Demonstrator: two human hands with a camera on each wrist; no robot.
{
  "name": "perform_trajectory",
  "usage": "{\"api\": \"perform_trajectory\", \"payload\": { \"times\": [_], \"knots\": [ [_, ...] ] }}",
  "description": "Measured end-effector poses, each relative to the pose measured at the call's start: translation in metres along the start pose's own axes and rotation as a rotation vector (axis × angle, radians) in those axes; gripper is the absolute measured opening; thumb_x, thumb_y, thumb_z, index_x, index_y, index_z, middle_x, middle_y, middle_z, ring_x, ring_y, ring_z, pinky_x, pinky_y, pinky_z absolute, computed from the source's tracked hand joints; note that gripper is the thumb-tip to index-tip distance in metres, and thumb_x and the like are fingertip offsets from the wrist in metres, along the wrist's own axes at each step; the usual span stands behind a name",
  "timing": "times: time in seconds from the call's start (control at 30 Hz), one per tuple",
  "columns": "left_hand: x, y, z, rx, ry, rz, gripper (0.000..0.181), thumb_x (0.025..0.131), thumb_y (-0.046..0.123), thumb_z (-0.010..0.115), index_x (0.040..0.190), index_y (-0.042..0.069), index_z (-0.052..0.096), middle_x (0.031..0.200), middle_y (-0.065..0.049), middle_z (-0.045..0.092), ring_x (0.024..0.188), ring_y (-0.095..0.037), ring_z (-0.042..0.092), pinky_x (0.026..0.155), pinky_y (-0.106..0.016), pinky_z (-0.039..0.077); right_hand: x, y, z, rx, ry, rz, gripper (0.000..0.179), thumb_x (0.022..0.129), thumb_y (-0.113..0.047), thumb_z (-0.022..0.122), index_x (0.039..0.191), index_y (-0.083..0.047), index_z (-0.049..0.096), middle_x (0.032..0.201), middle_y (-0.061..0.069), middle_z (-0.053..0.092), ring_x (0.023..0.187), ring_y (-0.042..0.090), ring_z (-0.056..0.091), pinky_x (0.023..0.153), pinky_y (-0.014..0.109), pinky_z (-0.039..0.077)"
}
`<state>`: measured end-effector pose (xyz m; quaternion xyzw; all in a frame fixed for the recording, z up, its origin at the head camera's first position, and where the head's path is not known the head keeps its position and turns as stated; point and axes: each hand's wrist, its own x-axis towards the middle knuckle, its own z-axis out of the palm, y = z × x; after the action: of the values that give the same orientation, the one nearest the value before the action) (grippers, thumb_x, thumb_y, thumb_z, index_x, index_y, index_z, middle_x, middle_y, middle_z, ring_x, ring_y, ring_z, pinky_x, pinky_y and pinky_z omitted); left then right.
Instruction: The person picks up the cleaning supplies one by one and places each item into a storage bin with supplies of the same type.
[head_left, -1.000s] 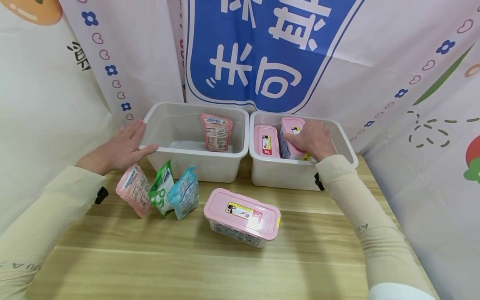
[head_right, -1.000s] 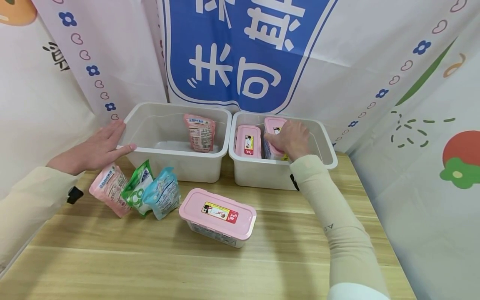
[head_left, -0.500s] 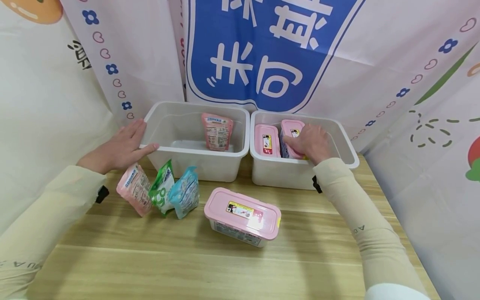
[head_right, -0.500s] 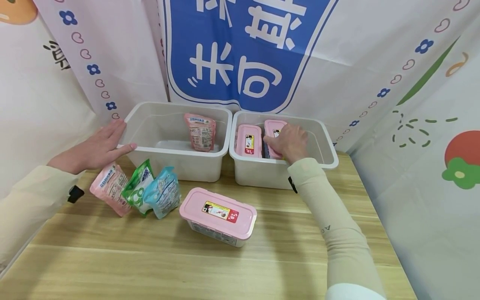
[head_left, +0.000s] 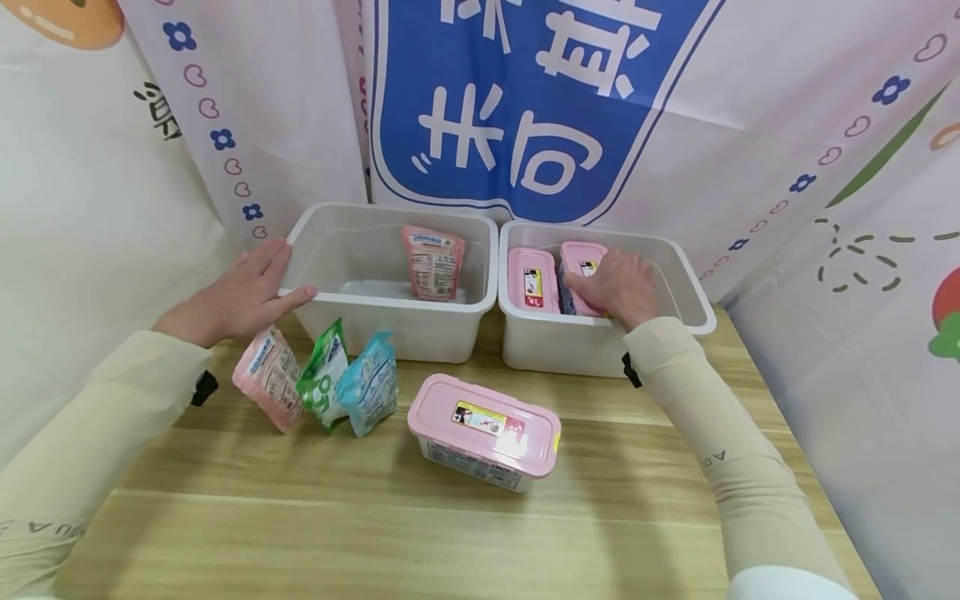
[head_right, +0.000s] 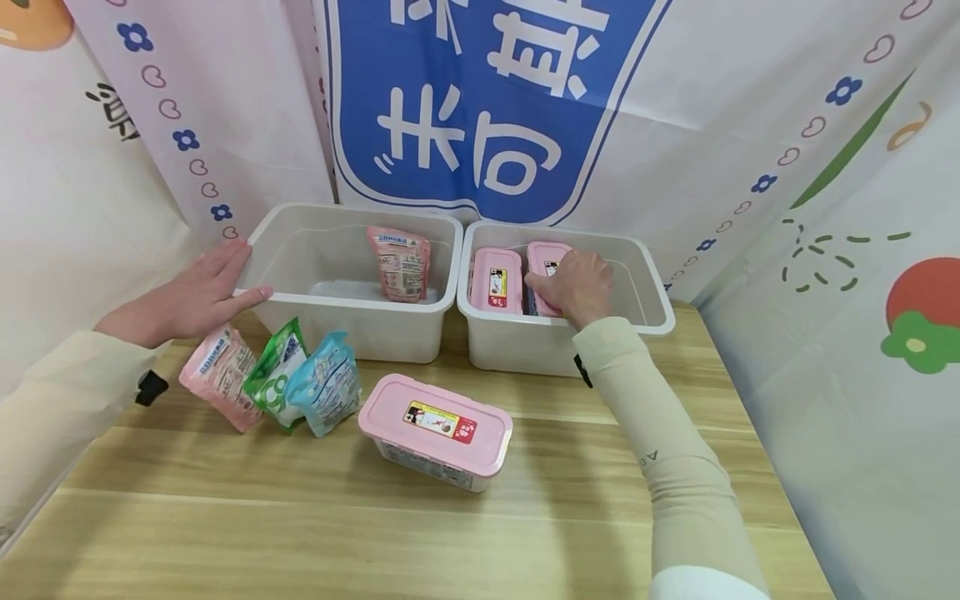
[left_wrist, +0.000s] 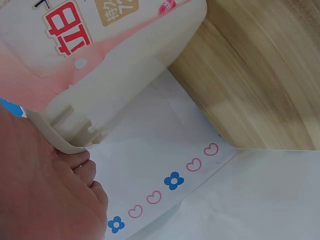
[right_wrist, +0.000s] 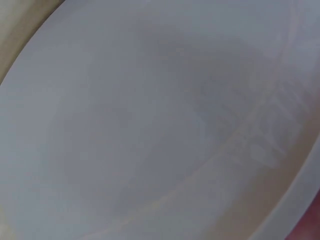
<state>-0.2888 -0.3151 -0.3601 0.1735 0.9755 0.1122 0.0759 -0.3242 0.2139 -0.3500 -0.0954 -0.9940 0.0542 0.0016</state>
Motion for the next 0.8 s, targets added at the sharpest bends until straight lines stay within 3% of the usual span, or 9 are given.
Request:
{"api": "perform_trajectory", "payload": {
  "times": [0.23, 0.53, 0.8],
  "knots": [
    [0.000, 0.000, 0.001, -0.002, -0.002, -0.001, 0.098, 0.109, 0.062, 0.034, 0.165, -0.006, -0.010, 0.173, -0.028, -0.018, 0.163, -0.049, -0.011, 0.130, -0.070, -0.002, -0.002, 0.001, 0.002, -0.007, 0.010, -0.017, 0.073, 0.089, -0.072, 0.059, 0.094, 0.000, 0.065, 0.088, 0.017, 0.065, 0.079, 0.031, 0.060, 0.059, 0.033, 0.042],
    [0.000, -0.001, 0.001, 0.000, -0.002, -0.002, 0.098, 0.109, 0.062, 0.035, 0.165, -0.005, -0.011, 0.173, -0.028, -0.018, 0.163, -0.049, -0.011, 0.129, -0.071, -0.002, -0.001, 0.000, 0.009, -0.007, 0.032, -0.006, 0.072, 0.088, -0.072, 0.061, 0.096, -0.001, 0.065, 0.086, 0.016, 0.066, 0.075, 0.030, 0.062, 0.057, 0.031, 0.040],
    [0.001, -0.002, 0.001, 0.003, -0.002, 0.000, 0.098, 0.109, 0.062, 0.034, 0.165, -0.005, -0.011, 0.173, -0.028, -0.018, 0.163, -0.049, -0.011, 0.129, -0.072, -0.002, 0.001, -0.002, 0.013, -0.015, 0.028, -0.009, 0.072, 0.088, -0.072, 0.062, 0.099, -0.001, 0.064, 0.090, 0.016, 0.065, 0.080, 0.030, 0.061, 0.061, 0.032, 0.042]
  ]
}}
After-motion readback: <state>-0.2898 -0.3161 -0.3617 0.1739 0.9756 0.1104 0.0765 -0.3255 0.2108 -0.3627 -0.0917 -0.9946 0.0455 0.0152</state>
